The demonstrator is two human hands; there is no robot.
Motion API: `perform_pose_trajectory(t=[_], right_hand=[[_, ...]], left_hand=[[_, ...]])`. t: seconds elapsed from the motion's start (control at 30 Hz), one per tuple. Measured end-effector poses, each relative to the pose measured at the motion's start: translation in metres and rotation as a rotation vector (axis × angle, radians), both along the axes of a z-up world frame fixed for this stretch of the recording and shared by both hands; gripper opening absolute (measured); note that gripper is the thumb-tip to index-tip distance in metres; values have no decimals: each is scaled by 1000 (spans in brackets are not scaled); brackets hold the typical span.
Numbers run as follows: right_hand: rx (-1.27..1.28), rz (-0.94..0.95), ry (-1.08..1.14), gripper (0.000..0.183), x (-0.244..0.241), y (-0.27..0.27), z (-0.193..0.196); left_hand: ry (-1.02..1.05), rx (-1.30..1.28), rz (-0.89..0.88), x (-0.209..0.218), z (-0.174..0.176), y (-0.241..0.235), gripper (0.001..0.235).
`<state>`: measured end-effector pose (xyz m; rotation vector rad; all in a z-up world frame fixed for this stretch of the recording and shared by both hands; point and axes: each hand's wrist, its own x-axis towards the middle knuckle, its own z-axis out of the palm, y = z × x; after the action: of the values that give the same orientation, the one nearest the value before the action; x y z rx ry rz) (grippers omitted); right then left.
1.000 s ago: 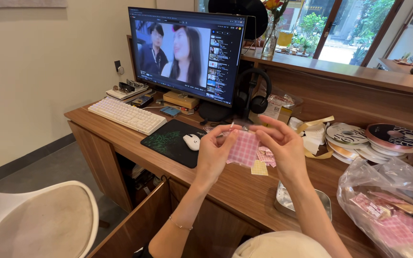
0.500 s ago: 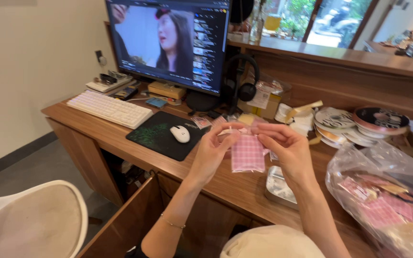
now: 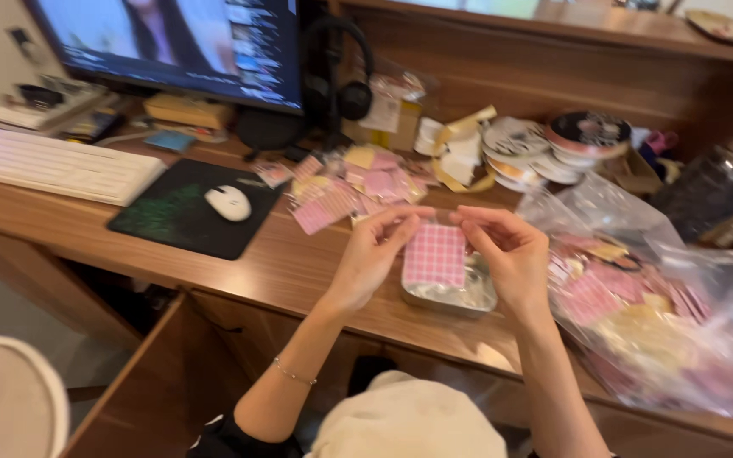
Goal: The person sits at a desk and repeatedly picks up small checkered sticker sheets, folds them, and places them into a metal tin. They handle both pink and yellow patterned sheets one at a time, occasionally adjusting the tin or the pile on the desk.
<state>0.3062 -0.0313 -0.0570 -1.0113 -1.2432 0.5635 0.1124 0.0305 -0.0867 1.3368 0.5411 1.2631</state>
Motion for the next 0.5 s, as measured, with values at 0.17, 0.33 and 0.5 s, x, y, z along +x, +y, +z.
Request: perform_pose_trajectory(t=[0.17, 0.33, 0.5], right_hand=[[4, -22, -49, 20, 36, 3, -24], [32, 41, -112, 19, 47, 0, -27], [166, 13, -405, 23, 45, -6, -20]], left_hand=[[-97, -307, -259, 20, -18, 7, 61], [-88, -396, -220, 30, -33, 15, 62], [-47, -267, -111, 28, -25, 10, 32]])
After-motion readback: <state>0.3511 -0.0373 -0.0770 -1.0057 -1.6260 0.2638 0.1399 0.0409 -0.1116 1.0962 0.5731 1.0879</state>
